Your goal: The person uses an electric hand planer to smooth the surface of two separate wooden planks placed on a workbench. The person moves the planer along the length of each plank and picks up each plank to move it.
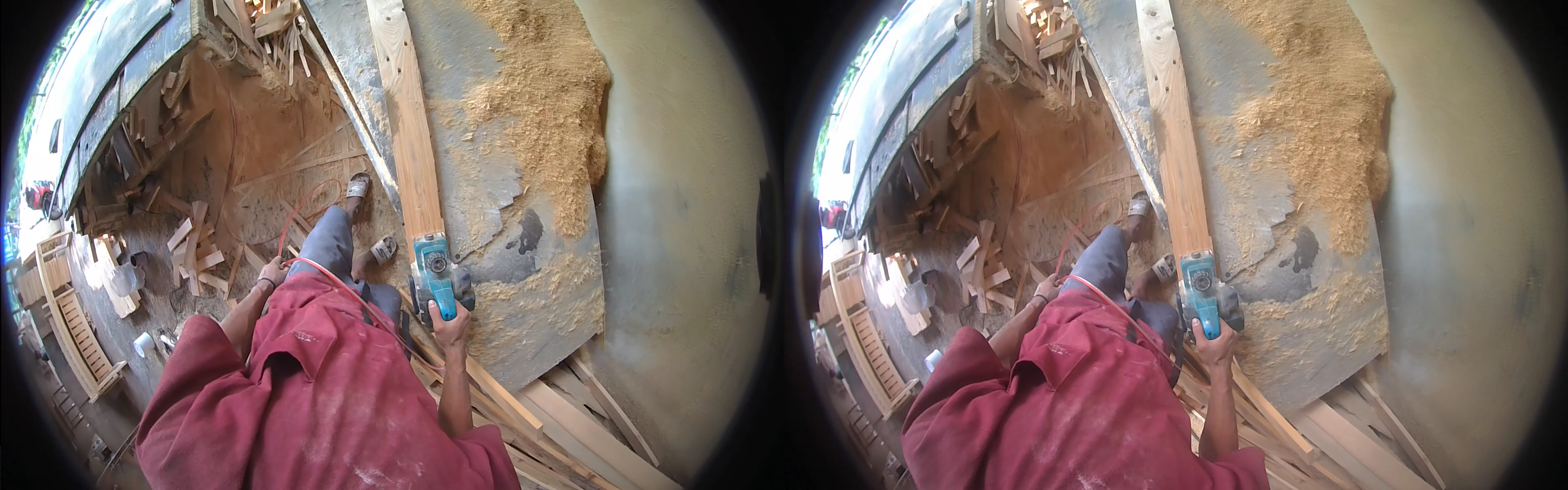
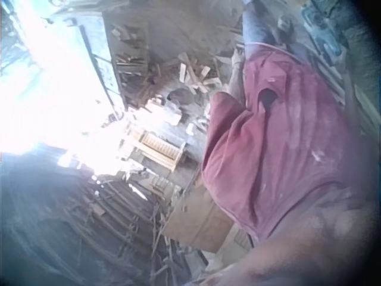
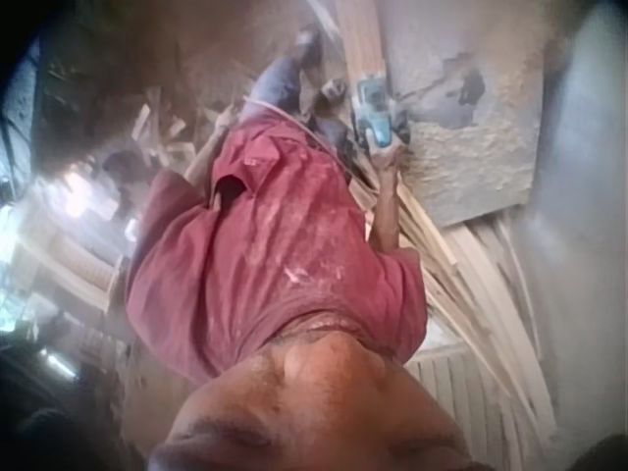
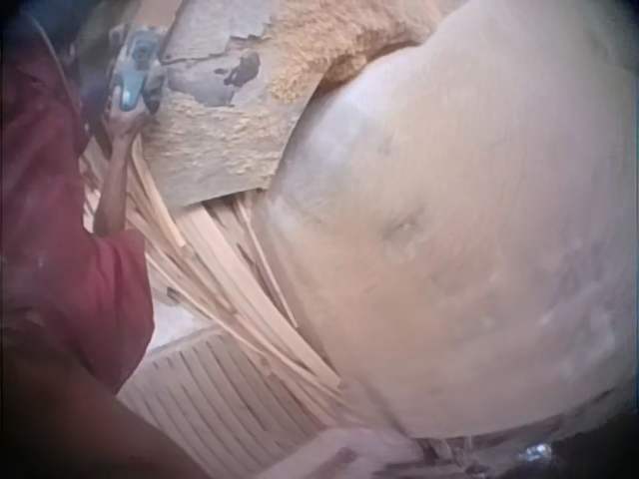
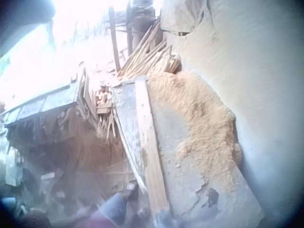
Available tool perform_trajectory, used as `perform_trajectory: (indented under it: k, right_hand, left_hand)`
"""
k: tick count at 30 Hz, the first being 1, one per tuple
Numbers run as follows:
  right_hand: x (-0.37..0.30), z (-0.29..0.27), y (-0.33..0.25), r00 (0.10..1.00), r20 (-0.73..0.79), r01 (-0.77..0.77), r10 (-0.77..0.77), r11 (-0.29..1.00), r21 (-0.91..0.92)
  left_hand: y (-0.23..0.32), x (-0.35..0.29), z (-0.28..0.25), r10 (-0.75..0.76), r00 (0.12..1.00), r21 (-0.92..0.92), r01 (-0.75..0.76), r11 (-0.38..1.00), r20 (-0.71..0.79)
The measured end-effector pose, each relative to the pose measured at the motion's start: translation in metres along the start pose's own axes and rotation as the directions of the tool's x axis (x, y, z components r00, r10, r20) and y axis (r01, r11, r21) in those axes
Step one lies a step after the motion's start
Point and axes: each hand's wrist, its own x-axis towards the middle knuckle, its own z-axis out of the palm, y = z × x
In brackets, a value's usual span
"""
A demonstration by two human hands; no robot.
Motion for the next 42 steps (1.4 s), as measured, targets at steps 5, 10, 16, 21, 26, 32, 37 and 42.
perform_trajectory:
  k: [5, 10, 16, 21, 26, 32, 37, 42]
  right_hand:
    - [0.011, -0.002, -0.008, 1.000, 0.015, -0.027, 0.028, 0.999, -0.021]
    - [0.026, -0.001, -0.022, 0.999, 0.029, -0.033, 0.034, 0.999, -0.026]
    - [0.053, 0.001, -0.043, 0.998, 0.061, -0.024, 0.026, 0.999, -0.035]
    - [0.083, 0.008, -0.070, 0.999, 0.045, 0.023, -0.023, 1.000, -0.005]
    - [0.116, 0.019, -0.100, 0.999, 0.032, 0.017, -0.017, 1.000, 0.000]
    - [0.163, 0.032, -0.145, 1.000, 0.017, -0.008, 0.008, 0.999, -0.036]
    - [0.214, 0.047, -0.180, 1.000, 0.006, -0.001, 0.002, 1.000, -0.028]
    - [0.264, 0.067, -0.215, 0.997, -0.041, 0.070, -0.069, 0.997, 0.011]
  left_hand:
    - [0.001, 0.008, 0.001, -0.026, 1.000, -0.004, 0.026, 1.000, -0.006]
    - [0.002, 0.030, -0.001, 0.009, 1.000, -0.005, -0.009, 1.000, 0.021]
    - [0.020, 0.055, -0.019, 0.020, 1.000, 0.023, -0.020, 1.000, -0.004]
    - [0.035, 0.064, -0.043, -0.031, 0.999, 0.000, 0.031, 1.000, -0.022]
    - [0.025, 0.074, -0.048, -0.077, 0.997, 0.005, 0.077, 0.997, -0.013]
    - [0.018, 0.090, -0.052, -0.105, 0.994, -0.026, 0.105, 0.994, 0.010]
    - [0.030, 0.089, -0.064, -0.157, 0.988, -0.056, 0.157, 0.986, 0.001]
    - [0.030, 0.089, -0.071, -0.167, 0.986, -0.096, 0.168, 0.981, 0.018]
